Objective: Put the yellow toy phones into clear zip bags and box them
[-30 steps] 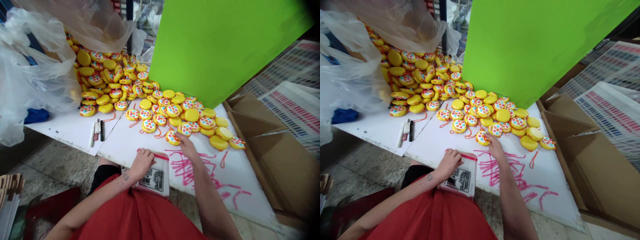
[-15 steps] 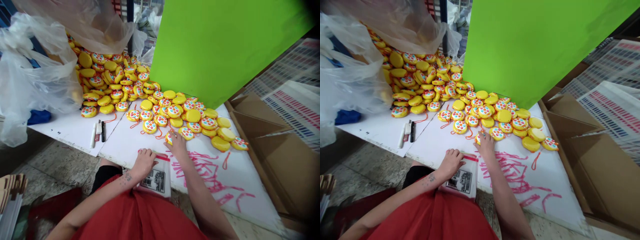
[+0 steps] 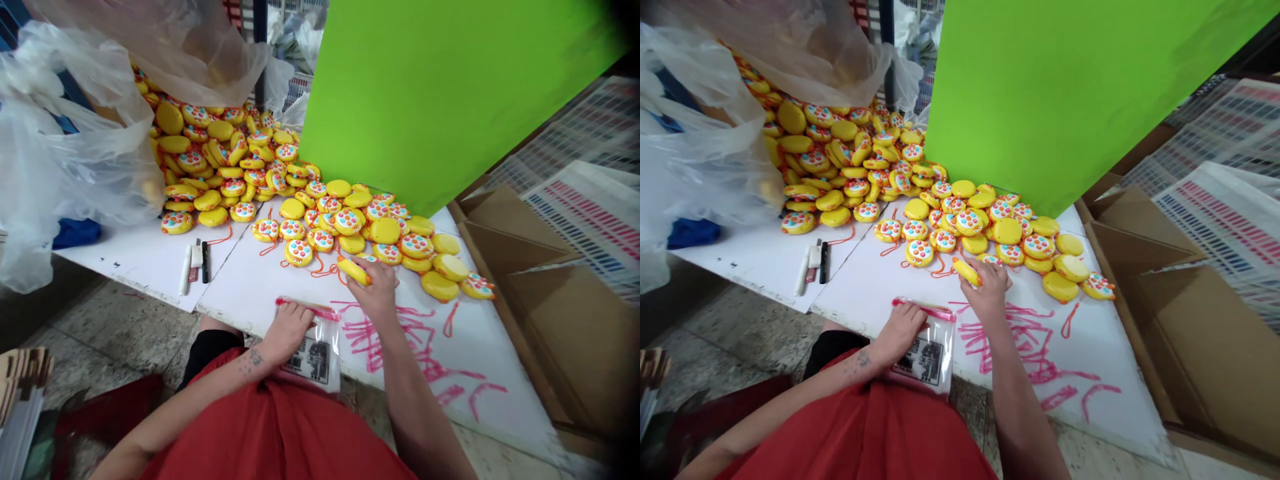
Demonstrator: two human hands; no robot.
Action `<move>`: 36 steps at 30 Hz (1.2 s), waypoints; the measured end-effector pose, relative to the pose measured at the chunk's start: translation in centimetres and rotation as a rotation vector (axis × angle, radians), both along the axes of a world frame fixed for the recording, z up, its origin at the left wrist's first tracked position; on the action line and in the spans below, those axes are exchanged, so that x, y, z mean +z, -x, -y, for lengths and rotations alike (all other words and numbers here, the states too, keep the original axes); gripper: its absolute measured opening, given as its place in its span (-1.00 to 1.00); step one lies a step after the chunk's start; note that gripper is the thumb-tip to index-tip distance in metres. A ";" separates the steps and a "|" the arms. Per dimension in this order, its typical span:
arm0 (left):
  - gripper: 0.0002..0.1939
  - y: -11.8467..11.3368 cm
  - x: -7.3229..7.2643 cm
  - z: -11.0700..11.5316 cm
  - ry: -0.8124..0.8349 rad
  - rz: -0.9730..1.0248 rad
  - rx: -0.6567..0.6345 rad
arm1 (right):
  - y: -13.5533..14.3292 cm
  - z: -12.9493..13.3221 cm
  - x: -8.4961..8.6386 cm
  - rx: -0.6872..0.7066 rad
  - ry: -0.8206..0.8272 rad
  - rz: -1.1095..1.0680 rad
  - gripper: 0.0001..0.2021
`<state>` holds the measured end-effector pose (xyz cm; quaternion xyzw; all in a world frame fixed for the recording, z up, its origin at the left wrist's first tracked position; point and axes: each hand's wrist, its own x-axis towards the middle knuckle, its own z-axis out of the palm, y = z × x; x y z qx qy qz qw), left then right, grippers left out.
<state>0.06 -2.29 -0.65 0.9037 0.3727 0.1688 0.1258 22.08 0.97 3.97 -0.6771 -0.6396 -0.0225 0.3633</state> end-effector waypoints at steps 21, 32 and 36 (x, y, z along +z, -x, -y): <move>-0.82 0.2 -0.5 -0.3 0.050 0.095 0.005 | 0.2 3.5 -1.8 0.269 0.276 -0.996 -0.56; -0.89 0.6 -0.6 0.1 -0.077 0.282 0.102 | 5.4 2.6 -3.0 0.549 0.503 -0.384 -0.68; -0.93 0.5 -0.4 -0.3 -0.035 0.353 0.095 | 5.0 3.2 -2.1 0.366 0.378 -0.181 -0.64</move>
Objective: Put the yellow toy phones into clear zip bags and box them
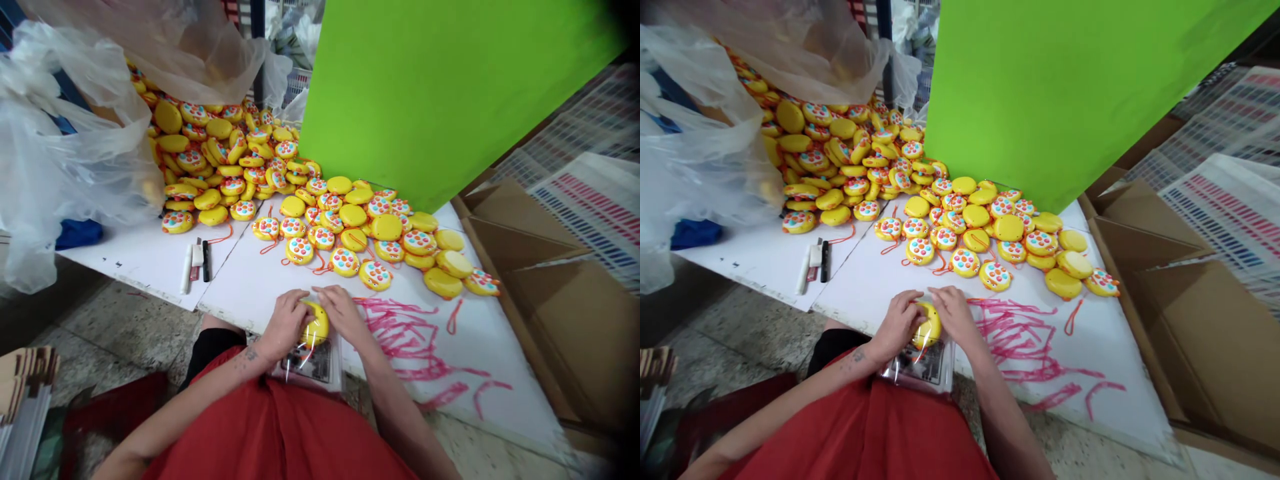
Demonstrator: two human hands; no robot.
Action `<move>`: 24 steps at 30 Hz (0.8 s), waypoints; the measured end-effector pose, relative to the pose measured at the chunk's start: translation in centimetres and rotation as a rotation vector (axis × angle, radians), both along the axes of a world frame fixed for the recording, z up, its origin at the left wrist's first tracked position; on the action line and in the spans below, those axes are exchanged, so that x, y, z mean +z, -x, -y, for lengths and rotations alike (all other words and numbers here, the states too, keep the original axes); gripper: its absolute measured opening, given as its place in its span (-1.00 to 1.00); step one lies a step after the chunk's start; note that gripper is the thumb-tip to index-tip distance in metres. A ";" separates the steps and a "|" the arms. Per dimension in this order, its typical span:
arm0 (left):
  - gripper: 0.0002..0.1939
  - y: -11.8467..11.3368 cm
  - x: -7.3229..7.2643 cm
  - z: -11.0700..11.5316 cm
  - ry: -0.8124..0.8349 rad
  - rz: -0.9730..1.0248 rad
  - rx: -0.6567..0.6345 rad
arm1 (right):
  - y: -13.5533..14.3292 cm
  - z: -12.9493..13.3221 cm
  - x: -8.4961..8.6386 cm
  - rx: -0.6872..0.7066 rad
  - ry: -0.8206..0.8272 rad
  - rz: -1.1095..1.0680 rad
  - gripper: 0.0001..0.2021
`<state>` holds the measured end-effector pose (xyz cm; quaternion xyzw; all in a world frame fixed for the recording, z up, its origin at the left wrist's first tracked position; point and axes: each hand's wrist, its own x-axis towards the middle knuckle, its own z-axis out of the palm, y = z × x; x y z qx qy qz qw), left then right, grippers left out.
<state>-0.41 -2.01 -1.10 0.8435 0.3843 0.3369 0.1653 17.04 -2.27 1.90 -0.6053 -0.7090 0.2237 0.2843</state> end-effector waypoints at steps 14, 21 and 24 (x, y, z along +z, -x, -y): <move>-0.86 0.0 3.7 -1.2 0.333 -0.196 -0.154 | 0.9 3.8 -0.7 -0.353 0.052 -0.148 -0.61; -0.77 1.3 4.7 -0.7 0.288 0.128 0.040 | 2.2 3.7 0.9 -0.445 0.034 -0.619 -0.56; -0.58 2.1 3.9 -0.8 0.495 0.315 0.144 | 2.4 3.8 1.1 -0.465 -0.014 -0.677 -0.59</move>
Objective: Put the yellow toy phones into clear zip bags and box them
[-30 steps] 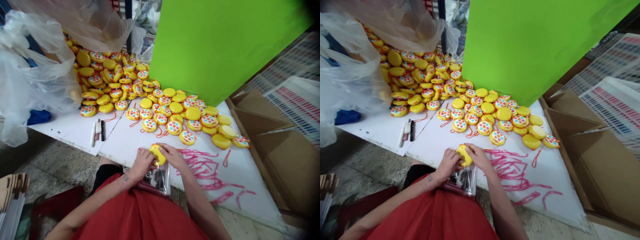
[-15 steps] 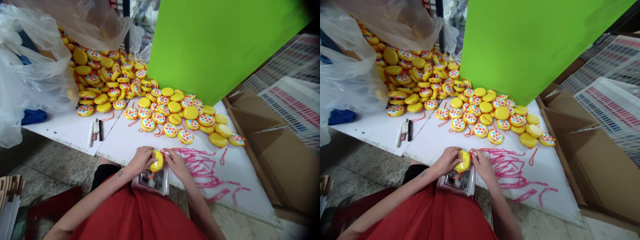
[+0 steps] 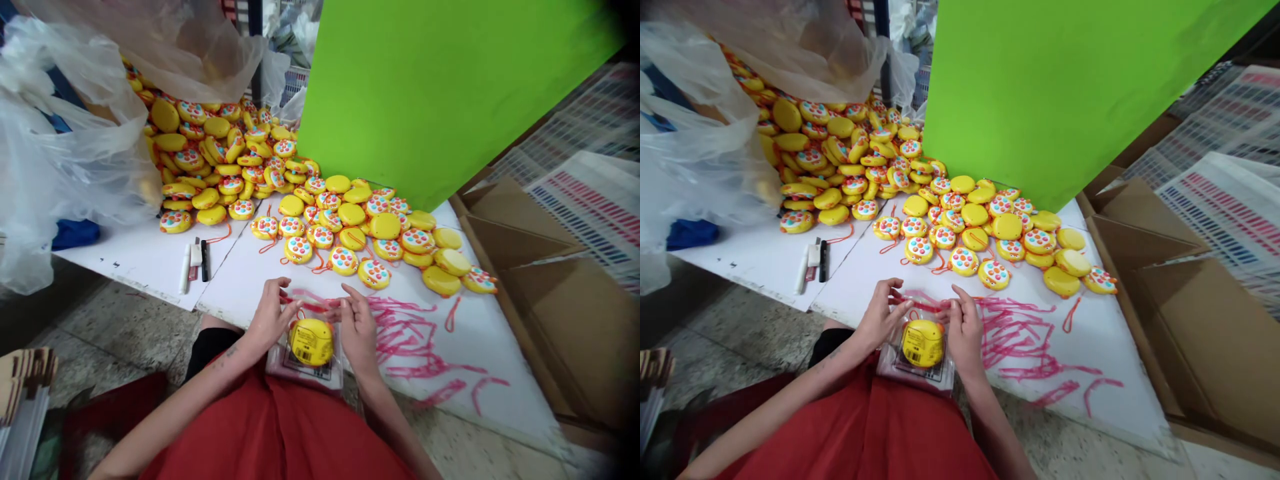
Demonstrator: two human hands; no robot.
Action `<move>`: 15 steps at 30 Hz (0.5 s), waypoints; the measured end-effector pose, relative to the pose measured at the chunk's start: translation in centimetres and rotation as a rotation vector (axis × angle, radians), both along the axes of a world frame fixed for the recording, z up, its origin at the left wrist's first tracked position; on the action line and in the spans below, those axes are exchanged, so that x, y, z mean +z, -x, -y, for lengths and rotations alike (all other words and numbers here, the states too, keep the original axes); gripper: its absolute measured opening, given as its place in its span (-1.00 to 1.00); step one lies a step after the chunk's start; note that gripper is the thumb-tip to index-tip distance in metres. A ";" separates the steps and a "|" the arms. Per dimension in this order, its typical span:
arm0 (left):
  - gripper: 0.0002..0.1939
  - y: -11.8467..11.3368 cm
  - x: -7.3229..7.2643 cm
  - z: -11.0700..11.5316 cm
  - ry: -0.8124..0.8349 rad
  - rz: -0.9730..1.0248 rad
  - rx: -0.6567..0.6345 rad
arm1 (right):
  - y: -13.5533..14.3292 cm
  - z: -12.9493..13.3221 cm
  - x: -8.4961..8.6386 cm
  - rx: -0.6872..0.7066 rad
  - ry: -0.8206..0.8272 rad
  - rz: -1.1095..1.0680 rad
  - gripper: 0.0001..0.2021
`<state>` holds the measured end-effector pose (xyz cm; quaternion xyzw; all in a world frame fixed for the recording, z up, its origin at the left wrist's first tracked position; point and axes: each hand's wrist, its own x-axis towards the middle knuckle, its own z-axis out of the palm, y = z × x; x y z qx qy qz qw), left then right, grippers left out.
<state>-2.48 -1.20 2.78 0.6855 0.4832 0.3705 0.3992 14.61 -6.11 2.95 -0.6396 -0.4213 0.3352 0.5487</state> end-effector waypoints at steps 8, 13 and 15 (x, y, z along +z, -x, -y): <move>-0.73 -0.7 -0.6 0.0 0.427 0.225 -0.158 | -0.1 -0.6 0.6 -0.034 -0.177 0.431 -0.70; -0.76 -1.2 0.9 0.0 0.332 0.141 -0.225 | 0.5 -1.5 2.2 0.193 -0.358 0.799 -0.69; -0.77 -1.3 1.4 -0.1 0.176 0.020 -0.257 | 0.9 -1.8 2.4 0.263 -0.373 0.882 -0.63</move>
